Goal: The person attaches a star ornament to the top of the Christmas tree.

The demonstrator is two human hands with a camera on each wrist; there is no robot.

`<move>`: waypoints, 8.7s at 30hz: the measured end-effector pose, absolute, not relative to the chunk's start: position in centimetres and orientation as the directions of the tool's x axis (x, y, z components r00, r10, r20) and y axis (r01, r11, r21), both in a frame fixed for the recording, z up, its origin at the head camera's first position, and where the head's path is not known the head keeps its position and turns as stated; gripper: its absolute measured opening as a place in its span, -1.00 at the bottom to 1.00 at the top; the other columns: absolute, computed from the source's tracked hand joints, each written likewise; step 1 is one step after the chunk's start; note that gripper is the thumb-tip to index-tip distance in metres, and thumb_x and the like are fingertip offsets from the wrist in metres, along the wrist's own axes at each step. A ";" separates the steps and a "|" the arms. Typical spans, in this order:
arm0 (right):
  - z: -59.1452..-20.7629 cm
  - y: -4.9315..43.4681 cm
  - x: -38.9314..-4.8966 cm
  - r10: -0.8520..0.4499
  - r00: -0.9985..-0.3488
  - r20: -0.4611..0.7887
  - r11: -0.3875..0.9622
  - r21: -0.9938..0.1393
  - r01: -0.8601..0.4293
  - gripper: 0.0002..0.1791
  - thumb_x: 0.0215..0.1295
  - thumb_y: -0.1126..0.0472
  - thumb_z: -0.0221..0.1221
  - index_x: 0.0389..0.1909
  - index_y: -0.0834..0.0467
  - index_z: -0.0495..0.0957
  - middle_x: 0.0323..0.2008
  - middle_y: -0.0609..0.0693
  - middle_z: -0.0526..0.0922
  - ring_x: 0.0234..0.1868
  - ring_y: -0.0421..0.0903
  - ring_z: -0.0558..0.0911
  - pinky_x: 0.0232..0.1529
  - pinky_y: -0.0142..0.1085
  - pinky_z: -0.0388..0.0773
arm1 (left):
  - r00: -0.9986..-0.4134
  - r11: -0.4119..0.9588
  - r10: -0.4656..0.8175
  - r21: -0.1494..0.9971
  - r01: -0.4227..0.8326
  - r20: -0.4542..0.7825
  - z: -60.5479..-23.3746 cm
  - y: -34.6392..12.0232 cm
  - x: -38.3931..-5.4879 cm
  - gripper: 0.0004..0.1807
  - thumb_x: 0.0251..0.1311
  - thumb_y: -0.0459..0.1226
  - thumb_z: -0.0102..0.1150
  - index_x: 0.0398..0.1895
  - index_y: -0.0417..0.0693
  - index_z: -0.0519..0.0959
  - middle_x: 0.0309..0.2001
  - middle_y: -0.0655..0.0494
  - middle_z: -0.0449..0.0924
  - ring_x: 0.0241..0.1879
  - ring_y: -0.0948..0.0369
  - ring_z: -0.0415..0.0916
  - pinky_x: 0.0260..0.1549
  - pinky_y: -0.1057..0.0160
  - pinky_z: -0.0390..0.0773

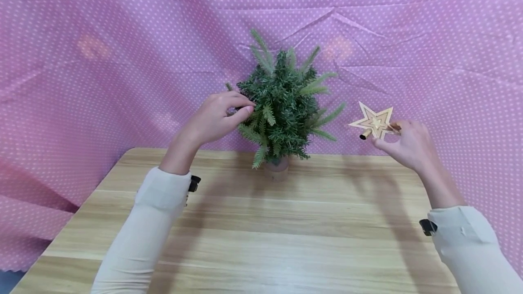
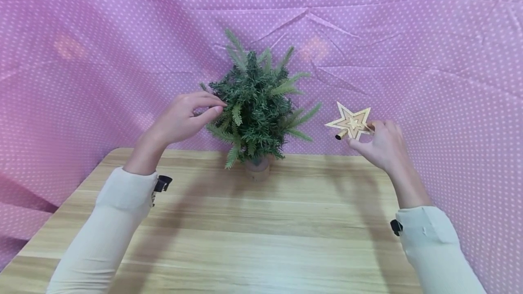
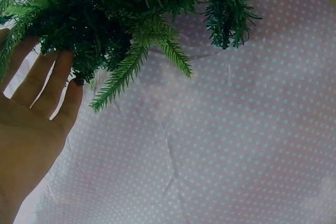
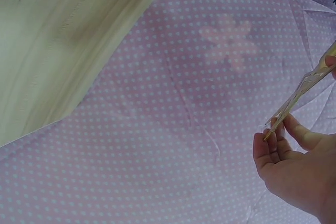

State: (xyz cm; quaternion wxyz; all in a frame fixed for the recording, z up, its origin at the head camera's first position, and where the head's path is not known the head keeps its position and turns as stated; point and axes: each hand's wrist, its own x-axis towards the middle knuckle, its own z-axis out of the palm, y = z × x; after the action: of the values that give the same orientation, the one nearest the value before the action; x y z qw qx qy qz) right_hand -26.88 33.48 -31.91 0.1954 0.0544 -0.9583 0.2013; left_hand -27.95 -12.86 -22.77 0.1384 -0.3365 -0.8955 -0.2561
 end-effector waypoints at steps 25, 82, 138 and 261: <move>-28.8 31.1 -26.8 -0.002 -0.912 0.410 0.902 -0.394 -0.179 -0.17 0.23 -0.25 0.28 0.18 0.42 0.51 0.05 0.39 0.52 0.08 0.36 0.40 0.04 0.23 0.29 | -0.732 0.633 0.537 0.374 0.678 0.420 -22.8 -13.0 -28.1 -0.58 0.49 -0.04 0.02 0.15 -0.07 0.67 0.18 0.02 0.63 0.26 0.04 0.48 0.33 -0.03 0.35; -24.2 26.7 -26.8 0.121 -0.895 0.430 0.822 -0.548 -0.152 -0.14 0.24 -0.28 0.26 0.25 0.37 0.45 0.16 0.35 0.42 0.20 0.31 0.33 0.12 0.21 0.30 | -0.762 0.650 0.528 0.398 0.647 0.376 -22.9 -12.9 -27.9 -0.57 0.49 0.00 0.02 0.20 0.00 0.66 0.17 0.06 0.65 0.15 0.07 0.58 0.23 0.01 0.48; -17.7 19.9 -29.1 0.055 -0.902 0.427 0.824 -0.530 -0.200 -0.10 0.16 -0.39 0.25 0.30 0.22 0.46 0.27 0.20 0.41 0.30 0.17 0.30 0.28 0.13 0.30 | -0.729 0.674 0.513 0.314 0.669 0.453 -22.4 -12.8 -27.8 -0.60 0.47 -0.04 0.03 0.13 -0.03 0.70 0.30 0.01 0.53 0.50 0.02 0.12 0.50 -0.06 0.00; -18.3 13.4 -31.7 -0.083 -0.425 0.902 0.858 -0.152 -0.491 -0.26 0.08 0.17 0.48 0.25 0.37 0.44 0.20 0.24 0.40 0.25 0.13 0.31 0.41 -0.18 0.17 | -0.723 0.678 0.501 0.304 0.669 0.475 -23.4 -12.5 -26.8 -0.62 0.48 -0.04 0.05 0.12 0.00 0.71 0.30 0.02 0.53 0.50 0.03 0.12 0.49 -0.07 0.01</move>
State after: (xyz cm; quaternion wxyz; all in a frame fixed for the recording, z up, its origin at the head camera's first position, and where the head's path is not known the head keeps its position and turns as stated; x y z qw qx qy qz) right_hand -31.70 13.43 -18.28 0.5070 0.1751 -0.8197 0.2012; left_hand -26.77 -12.48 -23.37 0.1797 -0.3256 -0.8982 -0.2346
